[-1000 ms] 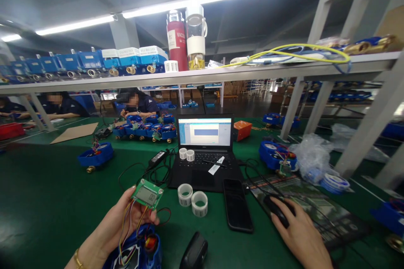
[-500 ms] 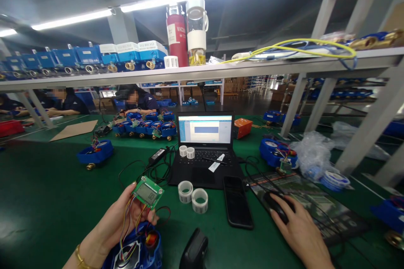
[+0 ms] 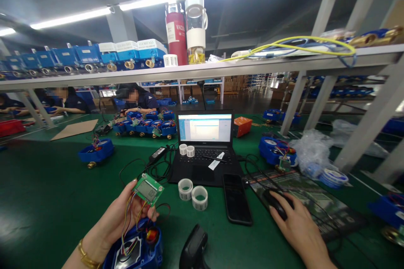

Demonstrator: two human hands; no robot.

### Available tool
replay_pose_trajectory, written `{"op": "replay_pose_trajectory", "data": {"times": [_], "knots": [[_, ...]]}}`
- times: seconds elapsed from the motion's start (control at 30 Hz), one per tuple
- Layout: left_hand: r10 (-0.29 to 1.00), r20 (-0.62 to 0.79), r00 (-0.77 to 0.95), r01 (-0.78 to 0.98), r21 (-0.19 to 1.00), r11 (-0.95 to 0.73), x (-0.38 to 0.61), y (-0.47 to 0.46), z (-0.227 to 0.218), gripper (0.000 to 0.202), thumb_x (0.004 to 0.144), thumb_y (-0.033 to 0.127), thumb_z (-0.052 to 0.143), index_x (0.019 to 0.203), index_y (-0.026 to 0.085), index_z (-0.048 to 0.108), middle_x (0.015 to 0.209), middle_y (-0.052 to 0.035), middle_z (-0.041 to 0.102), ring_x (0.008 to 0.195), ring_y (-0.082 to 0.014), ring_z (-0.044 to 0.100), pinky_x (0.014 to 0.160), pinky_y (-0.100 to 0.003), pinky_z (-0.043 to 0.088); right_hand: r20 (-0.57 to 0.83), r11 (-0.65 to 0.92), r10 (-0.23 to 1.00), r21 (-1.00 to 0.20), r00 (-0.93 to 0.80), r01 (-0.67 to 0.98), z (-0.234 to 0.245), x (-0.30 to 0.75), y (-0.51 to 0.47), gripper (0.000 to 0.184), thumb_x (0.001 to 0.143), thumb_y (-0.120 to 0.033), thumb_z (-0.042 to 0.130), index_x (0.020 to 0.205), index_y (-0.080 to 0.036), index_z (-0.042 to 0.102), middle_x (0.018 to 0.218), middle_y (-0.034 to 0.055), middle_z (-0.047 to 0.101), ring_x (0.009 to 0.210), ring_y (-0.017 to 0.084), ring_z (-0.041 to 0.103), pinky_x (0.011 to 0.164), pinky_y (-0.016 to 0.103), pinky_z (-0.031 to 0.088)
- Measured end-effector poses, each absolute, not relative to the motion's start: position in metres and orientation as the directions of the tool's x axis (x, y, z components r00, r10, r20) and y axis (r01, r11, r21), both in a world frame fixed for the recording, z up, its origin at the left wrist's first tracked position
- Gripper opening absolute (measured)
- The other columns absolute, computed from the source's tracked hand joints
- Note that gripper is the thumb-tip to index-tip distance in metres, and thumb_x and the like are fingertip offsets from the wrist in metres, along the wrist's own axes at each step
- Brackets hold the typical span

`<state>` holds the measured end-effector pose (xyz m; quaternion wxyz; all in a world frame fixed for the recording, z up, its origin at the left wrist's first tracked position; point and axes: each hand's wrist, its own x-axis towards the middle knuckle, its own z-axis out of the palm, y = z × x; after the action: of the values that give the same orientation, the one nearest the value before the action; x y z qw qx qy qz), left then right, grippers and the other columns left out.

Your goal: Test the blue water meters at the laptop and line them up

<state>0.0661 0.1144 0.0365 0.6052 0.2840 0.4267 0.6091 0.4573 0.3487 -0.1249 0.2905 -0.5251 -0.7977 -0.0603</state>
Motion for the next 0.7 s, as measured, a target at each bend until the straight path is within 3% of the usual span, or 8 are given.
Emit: {"op": "replay_pose_trajectory", "data": {"times": [0.7], "knots": [[0.969,-0.226,-0.099,-0.478,0.865,0.153,0.067,0.114,0.039,0.055,0.094,0.046,0.015,0.078,0.015,0.057,0.052,-0.008,0.06,0.056,-0.0225,0.06,0.074,-0.036,0.044,0.454,0.303,0.874,-0.227,-0.175,0.926,-0.109,0.449,0.334,0.049,0.084,-0.05,0.031,0.117,-0.026,0.058,0.115,0.0109,0.049,0.096,0.031,0.055,0.077,0.044,0.05]]}}
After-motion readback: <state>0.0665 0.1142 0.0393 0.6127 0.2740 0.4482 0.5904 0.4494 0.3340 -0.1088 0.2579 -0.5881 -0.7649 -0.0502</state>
